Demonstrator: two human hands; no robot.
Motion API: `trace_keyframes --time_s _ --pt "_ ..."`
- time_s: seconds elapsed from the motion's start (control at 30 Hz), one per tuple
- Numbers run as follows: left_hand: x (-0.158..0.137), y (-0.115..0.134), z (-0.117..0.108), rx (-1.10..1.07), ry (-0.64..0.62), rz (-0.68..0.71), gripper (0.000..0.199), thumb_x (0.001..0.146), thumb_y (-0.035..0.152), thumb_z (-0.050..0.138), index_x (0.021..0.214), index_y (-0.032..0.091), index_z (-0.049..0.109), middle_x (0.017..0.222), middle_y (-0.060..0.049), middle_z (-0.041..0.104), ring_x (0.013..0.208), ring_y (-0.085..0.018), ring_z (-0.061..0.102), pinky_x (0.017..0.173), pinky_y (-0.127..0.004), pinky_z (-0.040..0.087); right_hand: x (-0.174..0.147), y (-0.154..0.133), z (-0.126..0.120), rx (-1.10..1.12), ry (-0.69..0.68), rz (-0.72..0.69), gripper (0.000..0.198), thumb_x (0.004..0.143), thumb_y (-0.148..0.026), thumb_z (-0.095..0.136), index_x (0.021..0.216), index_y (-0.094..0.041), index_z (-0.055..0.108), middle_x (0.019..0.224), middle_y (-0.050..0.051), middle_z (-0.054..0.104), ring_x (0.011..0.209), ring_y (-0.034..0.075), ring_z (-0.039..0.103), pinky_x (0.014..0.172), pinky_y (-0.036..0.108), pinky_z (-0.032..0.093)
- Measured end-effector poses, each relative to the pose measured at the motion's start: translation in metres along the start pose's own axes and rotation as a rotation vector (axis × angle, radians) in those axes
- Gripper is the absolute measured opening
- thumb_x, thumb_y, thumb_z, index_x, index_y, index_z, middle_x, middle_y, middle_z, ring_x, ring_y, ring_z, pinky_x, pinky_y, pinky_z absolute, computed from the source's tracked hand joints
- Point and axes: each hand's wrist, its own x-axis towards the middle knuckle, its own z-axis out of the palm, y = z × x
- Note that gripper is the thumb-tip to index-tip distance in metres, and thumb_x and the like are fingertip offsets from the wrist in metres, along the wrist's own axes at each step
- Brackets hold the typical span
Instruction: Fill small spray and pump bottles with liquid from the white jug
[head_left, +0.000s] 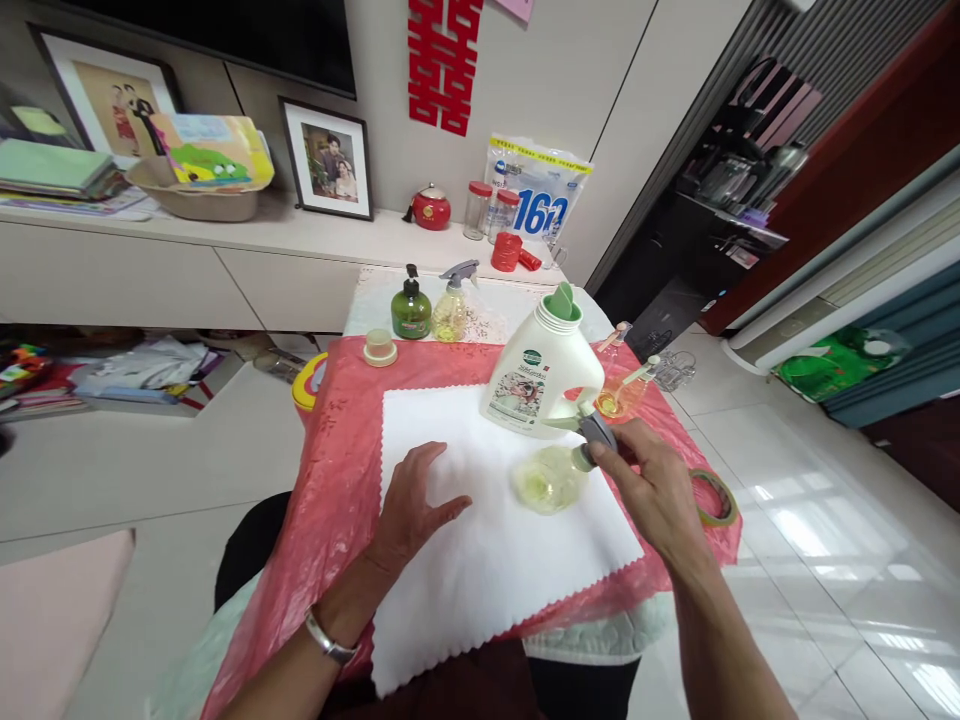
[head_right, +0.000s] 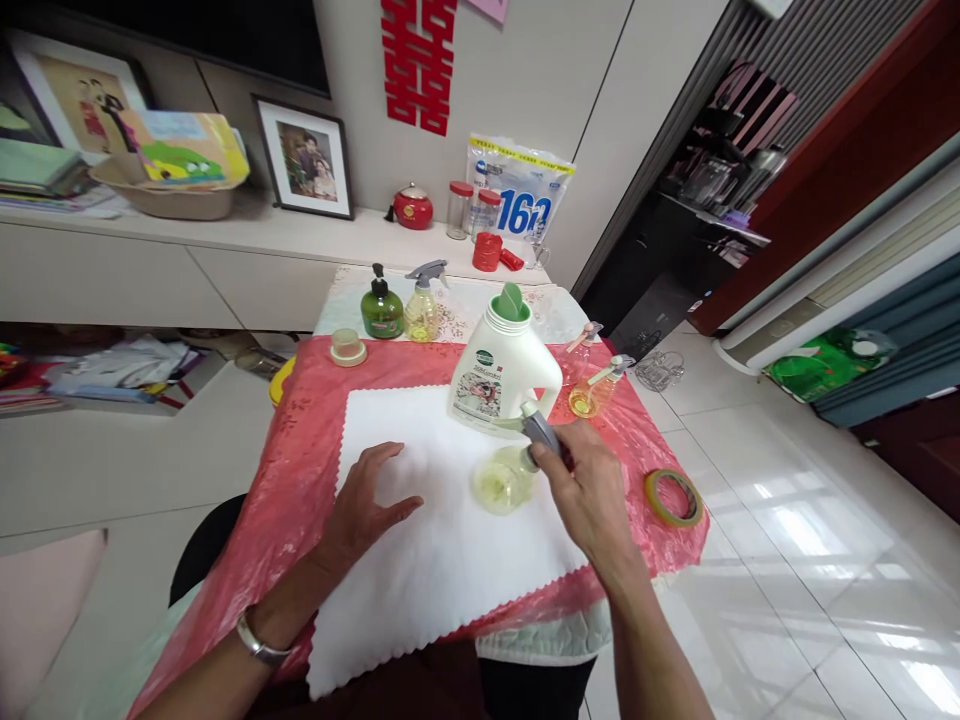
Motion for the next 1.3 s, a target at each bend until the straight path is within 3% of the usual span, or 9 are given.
trace_keyframes --time_s 0.23,0.43,0.57,0.7,0.8,1.07,1.3 --pt "0.005 0.012 -0.007 0.07 0.028 0.011 0.042 0.094 0.049 0.058 0.126 0.022 0.054 0.12 -0.01 0.067 0.111 -0.03 0.068 0.094 -0.046 0.059 0.008 0.074 -0.057 -0.131 -0.001 0.149 0.054 0.08 -0.069 0.057 0.085 -0.018 0.075 0.09 0.004 0.061 0.072 0.015 0.054 0.063 0.024 0.038" --pt "0.008 0.014 -0.008 0.124 0.043 0.061 0.031 0.096 0.034 0.055 0.125 0.021 0.054 0.116 -0.009 0.068 0.108 -0.027 0.069 0.093 -0.044 0.059 0.032 0.13 -0.105 -0.272 -0.091 0.14 0.066 0.073 -0.079 0.056 0.091 -0.018 0.076 0.093 0.006 0.063 0.075 0.018 0.057 0.065 0.027 0.041" --pt "0.009 0.015 -0.009 0.142 0.057 0.103 0.028 0.097 0.029 0.052 0.124 0.022 0.054 0.113 -0.009 0.068 0.106 -0.026 0.069 0.093 -0.043 0.059 0.054 0.155 -0.121 -0.39 -0.17 0.09 0.048 0.079 -0.063 0.061 0.09 -0.019 0.075 0.092 0.006 0.063 0.079 0.017 0.057 0.072 0.026 0.042" --pt "0.01 0.015 -0.009 0.154 0.058 0.121 0.025 0.098 0.025 0.05 0.122 0.022 0.055 0.11 -0.008 0.068 0.103 -0.025 0.069 0.093 -0.042 0.059 0.07 0.175 -0.124 -0.518 -0.236 0.089 0.022 0.078 -0.032 0.061 0.09 -0.019 0.074 0.087 0.003 0.063 0.07 0.013 0.054 0.066 0.023 0.037" --pt "0.01 0.014 -0.009 0.159 0.048 0.123 0.025 0.097 0.022 0.049 0.121 0.022 0.056 0.109 -0.008 0.069 0.102 -0.025 0.069 0.092 -0.042 0.059 0.077 0.185 -0.119 -0.593 -0.259 0.07 0.023 0.079 -0.02 0.055 0.095 -0.018 0.073 0.09 0.002 0.063 0.07 0.012 0.054 0.063 0.022 0.034" --pt "0.01 0.013 -0.01 0.139 0.026 0.084 0.025 0.094 0.02 0.049 0.117 0.023 0.059 0.108 -0.007 0.071 0.102 -0.025 0.07 0.094 -0.043 0.059 0.096 0.19 -0.113 -0.677 -0.277 -0.069 0.028 0.083 -0.009 0.049 0.097 -0.014 0.071 0.098 0.005 0.062 0.08 0.012 0.055 0.069 0.023 0.035" --pt "0.01 0.014 -0.011 0.123 -0.011 0.023 0.026 0.092 0.023 0.049 0.113 0.024 0.063 0.106 -0.007 0.073 0.103 -0.027 0.071 0.095 -0.045 0.059 0.104 0.196 -0.103 -0.699 -0.223 -0.072 0.025 0.089 -0.011 0.049 0.101 -0.011 0.072 0.099 0.008 0.061 0.078 0.012 0.052 0.067 0.023 0.034"
